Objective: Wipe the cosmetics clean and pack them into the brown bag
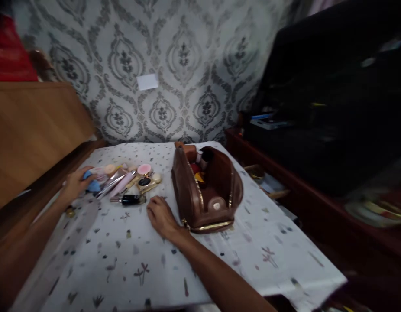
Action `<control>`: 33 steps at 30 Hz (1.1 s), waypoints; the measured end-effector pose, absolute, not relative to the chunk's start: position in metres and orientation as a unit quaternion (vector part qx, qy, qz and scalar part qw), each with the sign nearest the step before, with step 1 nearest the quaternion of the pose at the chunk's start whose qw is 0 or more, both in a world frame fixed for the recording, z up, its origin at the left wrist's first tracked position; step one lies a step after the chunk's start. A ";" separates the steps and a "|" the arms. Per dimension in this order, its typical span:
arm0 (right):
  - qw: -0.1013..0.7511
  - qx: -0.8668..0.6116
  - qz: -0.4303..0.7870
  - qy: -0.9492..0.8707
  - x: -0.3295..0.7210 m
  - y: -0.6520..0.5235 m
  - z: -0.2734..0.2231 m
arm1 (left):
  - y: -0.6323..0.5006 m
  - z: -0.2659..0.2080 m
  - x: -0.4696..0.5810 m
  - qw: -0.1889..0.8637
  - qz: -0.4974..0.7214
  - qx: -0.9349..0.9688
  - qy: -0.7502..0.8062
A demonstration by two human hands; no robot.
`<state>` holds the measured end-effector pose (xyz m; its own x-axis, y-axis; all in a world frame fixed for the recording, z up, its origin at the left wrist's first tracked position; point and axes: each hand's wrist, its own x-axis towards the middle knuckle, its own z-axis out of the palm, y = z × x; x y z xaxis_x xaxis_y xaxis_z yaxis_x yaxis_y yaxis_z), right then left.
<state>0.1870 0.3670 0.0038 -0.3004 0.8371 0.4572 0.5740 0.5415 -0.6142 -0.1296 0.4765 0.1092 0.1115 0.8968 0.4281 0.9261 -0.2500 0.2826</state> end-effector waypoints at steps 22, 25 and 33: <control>0.382 -0.427 0.182 -0.799 0.192 0.372 -0.004 | 0.413 0.060 -0.086 0.027 -0.216 -0.779 -0.587; 0.384 -0.428 0.179 -0.798 0.191 0.372 -0.005 | 0.420 0.066 -0.109 0.066 -0.193 -0.731 -0.651; 0.371 -0.425 0.185 -0.805 0.192 0.373 -0.004 | 0.427 0.066 -0.150 0.112 -0.164 -0.666 -0.719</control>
